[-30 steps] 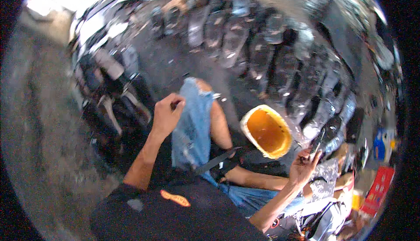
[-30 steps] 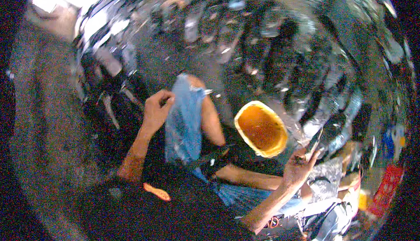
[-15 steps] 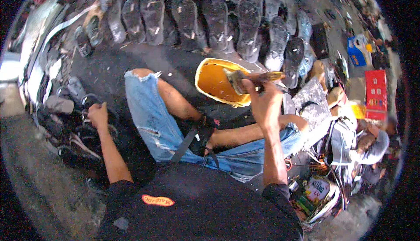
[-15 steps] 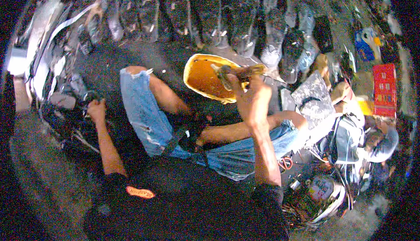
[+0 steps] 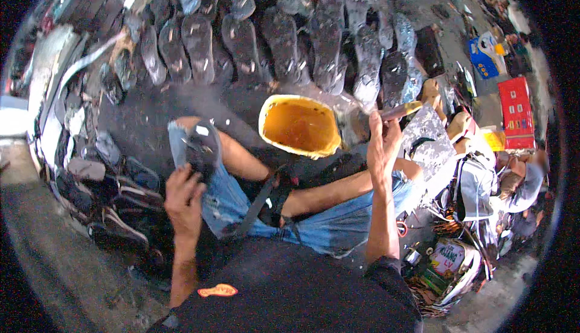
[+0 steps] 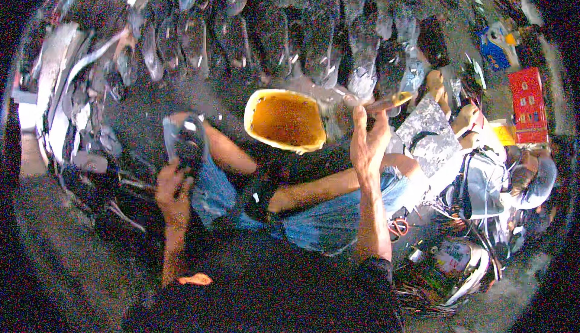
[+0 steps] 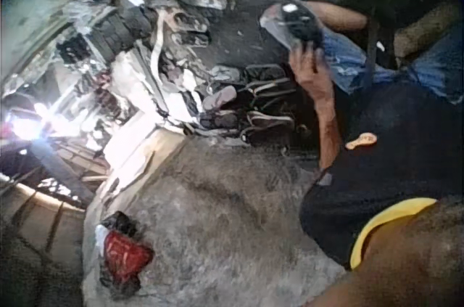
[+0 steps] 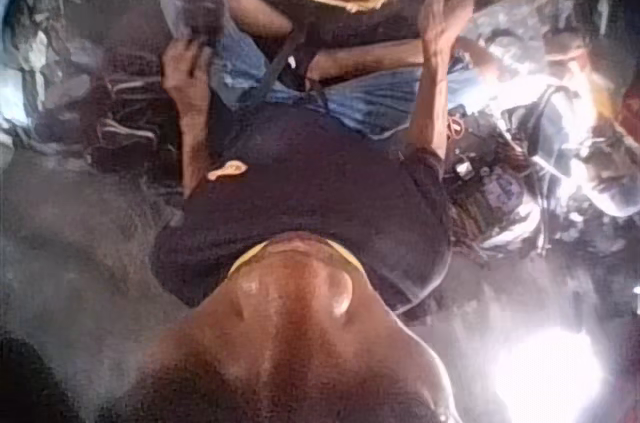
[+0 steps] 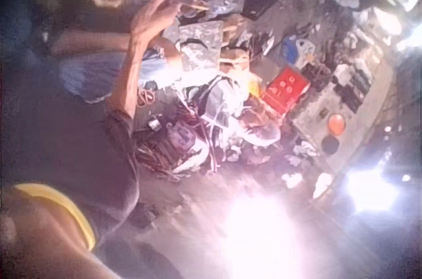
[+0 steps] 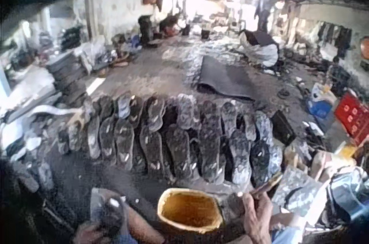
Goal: The person sits on the floor and repeatedly picks up black shoe soles, dips a brush into a yellow container of paint, and applies paint to the soles. Each painted sole is placed back onto a pile of similar soles on the floor.
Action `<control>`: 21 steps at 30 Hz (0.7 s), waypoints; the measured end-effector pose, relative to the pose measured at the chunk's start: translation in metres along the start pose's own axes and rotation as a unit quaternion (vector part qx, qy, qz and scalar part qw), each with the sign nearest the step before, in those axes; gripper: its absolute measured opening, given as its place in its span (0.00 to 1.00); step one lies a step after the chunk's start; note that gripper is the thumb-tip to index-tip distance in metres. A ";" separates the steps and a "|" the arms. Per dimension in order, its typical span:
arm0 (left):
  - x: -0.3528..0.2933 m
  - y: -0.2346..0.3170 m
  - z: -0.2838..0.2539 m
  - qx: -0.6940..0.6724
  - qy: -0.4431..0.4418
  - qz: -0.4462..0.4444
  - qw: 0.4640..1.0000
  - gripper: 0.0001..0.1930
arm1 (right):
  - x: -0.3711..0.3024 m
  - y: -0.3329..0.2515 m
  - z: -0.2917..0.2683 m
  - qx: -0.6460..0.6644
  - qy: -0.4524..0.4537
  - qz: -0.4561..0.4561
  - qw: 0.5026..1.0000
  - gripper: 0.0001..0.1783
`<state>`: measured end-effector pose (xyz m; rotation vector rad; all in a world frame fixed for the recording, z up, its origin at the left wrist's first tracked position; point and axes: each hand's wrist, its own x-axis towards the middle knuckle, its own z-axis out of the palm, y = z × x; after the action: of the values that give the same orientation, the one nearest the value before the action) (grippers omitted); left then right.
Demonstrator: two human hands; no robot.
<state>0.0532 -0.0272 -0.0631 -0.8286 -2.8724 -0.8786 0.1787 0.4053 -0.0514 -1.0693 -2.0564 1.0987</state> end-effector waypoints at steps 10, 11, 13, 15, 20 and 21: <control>0.038 0.039 -0.004 -0.391 -0.023 -0.194 0.899 0.24 | -0.020 -0.002 -0.033 0.379 -0.034 0.176 0.908 0.16; 0.043 0.025 0.012 -0.605 -0.098 -0.233 0.755 0.26 | -0.011 -0.012 -0.028 0.416 -0.010 0.166 0.894 0.17; 0.060 0.045 0.037 -0.821 -0.147 -0.231 0.501 0.31 | 0.007 -0.029 -0.009 0.430 -0.019 0.156 0.889 0.19; 0.070 0.092 0.046 -0.882 -0.127 -0.209 0.402 0.34 | 0.013 -0.053 0.005 0.401 -0.074 0.121 0.905 0.22; 0.071 0.113 0.054 -0.900 -0.159 -0.200 0.354 0.35 | -0.019 -0.126 0.018 0.270 -0.169 -0.114 0.941 0.17; 0.067 0.107 0.059 -0.878 -0.172 -0.204 0.397 0.34 | -0.031 -0.129 0.031 0.177 -0.178 -0.241 0.938 0.17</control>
<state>0.0561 0.1111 -0.0465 0.1034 -0.7914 -3.9848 0.1219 0.3228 0.0404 -0.1759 -2.1102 1.3913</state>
